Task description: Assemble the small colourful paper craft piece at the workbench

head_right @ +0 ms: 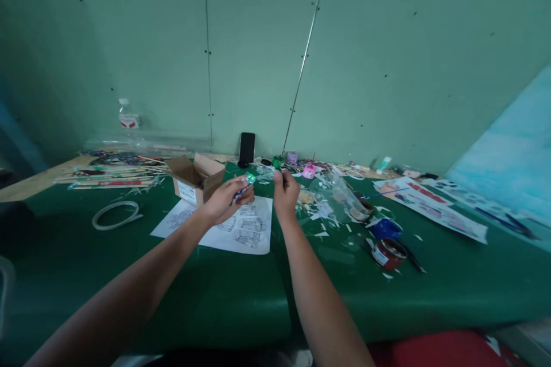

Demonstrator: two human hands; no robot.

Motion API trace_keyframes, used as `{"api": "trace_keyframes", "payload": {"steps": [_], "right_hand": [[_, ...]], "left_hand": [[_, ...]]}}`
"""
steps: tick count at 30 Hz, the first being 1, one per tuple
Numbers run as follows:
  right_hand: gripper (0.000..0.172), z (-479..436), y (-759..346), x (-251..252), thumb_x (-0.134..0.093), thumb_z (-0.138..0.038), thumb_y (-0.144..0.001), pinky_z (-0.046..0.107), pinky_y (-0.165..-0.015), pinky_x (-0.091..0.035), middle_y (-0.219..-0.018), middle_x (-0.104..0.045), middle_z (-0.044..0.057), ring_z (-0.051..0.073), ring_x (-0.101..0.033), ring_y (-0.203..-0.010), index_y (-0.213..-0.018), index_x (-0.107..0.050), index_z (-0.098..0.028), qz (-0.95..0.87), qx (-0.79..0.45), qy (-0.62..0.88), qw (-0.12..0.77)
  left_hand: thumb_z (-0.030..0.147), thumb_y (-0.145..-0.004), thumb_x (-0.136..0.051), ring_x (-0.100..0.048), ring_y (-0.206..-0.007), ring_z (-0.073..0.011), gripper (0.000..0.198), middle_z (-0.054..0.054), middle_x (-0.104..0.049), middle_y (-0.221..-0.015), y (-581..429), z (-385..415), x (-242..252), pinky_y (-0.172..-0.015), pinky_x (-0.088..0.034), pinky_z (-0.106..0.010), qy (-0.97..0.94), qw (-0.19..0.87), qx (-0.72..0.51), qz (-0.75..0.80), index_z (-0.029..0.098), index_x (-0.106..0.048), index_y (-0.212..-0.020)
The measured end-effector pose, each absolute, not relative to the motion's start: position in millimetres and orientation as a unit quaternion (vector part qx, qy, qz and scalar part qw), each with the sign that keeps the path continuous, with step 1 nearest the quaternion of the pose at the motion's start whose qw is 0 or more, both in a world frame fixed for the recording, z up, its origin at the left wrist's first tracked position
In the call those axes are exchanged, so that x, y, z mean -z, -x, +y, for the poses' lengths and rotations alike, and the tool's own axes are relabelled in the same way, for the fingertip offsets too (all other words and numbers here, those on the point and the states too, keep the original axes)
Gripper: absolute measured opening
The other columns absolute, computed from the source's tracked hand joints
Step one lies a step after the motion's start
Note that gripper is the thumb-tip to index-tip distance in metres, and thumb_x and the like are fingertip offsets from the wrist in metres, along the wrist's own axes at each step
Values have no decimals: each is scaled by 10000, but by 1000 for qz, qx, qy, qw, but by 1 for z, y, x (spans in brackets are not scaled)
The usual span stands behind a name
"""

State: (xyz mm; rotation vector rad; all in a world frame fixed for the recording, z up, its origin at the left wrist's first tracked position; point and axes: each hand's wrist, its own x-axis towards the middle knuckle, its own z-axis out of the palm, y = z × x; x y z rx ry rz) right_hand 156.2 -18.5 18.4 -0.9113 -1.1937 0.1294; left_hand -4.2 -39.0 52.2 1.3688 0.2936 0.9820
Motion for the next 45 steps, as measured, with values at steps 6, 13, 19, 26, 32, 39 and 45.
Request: {"api": "trace_keyframes", "payload": {"steps": [6, 13, 19, 26, 32, 39, 45], "right_hand": [[428, -21, -147, -25, -498, -609, -757, 229, -405, -241, -465, -326, -68, 77, -289, -399, -672, -524, -191, -632, -231, 366, 643], [369, -18, -153, -28, -560, -502, -742, 215, -437, -275, -474, -320, -71, 76, -324, -455, -581, -425, -199, -604, -160, 413, 663], [356, -18, -151, -26, -590, -528, -720, 211, -385, -265, -453, -419, -67, 70, -341, -386, -649, -490, -194, -599, -252, 399, 647], [388, -24, -138, -25, -594, -547, -726, 213, -376, -266, -438, -401, -69, 63, -323, -370, -613, -474, -196, -634, -289, 356, 622], [364, -26, -137, -26, -561, -532, -768, 226, -398, -287, -465, -447, -58, 72, -330, -382, -641, -493, -197, -646, -277, 351, 619], [401, -30, -138, -25, -421, -519, -854, 239, -508, -317, -543, -429, -34, 104, -398, -519, -617, -452, -197, -696, -133, 351, 612], [363, -31, -140, -22, -439, -451, -871, 233, -516, -288, -528, -380, -45, 101, -373, -515, -617, -459, -192, -722, -82, 374, 577]], "left_hand": [[337, -785, -568, -341, -470, -85, 333, 32, -356, -501, 4, -31, -45, -494, -279, -254, -746, 480, -401, 226, 184, -401, -541], [317, -676, -669, -550, -547, -136, 199, 2, -512, -568, 4, -26, -45, -530, -406, -261, -693, 483, -409, 344, 168, -538, -653], [324, -701, -653, -507, -547, -87, 192, 28, -506, -596, 9, -17, -48, -564, -410, -231, -559, 536, -557, 299, 166, -553, -744], [369, -665, -693, -502, -535, -96, 287, 44, -510, -591, 4, -17, -45, -524, -402, -225, -549, 546, -574, 265, 187, -553, -836], [451, -749, -571, -509, -517, -117, 340, -12, -544, -566, -1, -21, -36, -531, -418, -261, -667, 513, -473, 263, 148, -557, -595], [394, -779, -532, -500, -507, -116, 296, -6, -519, -545, 0, -25, -43, -562, -414, -273, -635, 534, -502, 243, 149, -553, -615], [339, -806, -488, -429, -475, -95, 284, 26, -390, -501, 1, -26, -44, -519, -350, -255, -615, 545, -526, 219, 164, -495, -582]]}}
